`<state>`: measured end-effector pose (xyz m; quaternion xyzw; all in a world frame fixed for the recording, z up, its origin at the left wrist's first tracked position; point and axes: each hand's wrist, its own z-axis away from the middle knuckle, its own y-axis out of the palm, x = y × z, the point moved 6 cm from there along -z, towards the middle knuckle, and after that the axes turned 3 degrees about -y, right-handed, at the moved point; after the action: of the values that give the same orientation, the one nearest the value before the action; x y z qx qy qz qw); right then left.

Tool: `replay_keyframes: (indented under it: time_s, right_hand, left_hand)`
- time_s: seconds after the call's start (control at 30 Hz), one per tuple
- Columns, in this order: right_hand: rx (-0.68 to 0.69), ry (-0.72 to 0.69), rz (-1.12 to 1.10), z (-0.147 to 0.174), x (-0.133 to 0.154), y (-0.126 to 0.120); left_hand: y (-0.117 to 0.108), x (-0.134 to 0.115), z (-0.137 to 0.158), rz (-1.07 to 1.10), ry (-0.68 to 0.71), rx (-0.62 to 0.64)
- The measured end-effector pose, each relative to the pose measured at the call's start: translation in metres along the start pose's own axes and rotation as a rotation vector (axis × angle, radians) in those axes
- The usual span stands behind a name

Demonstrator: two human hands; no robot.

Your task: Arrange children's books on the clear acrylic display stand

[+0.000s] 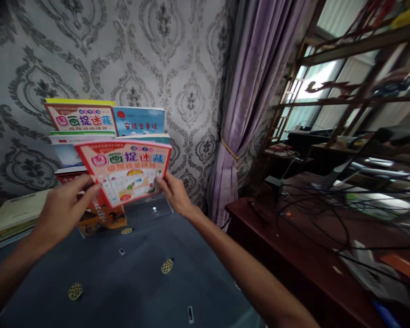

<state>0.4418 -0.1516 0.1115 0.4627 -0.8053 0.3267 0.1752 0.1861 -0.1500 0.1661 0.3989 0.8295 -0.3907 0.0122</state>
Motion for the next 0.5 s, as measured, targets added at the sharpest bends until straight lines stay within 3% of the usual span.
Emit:
replay_keyframes:
  time_s: [0.13, 0.23, 0.5]
  right_hand:
    - [-0.094, -0.137, 0.008, -0.058, -0.004, -0.032]
    - [-0.112, -0.153, 0.017, -0.082, -0.013, -0.041]
    - [-0.109, -0.084, 0.067, -0.092, -0.037, -0.039]
  left_hand:
    - [-0.007, -0.021, -0.053, -0.053, 0.083, -0.043]
    - [-0.004, -0.025, -0.078, -0.066, 0.121, -0.070]
    - [0.016, -0.011, -0.101, -0.023, 0.085, 0.005]
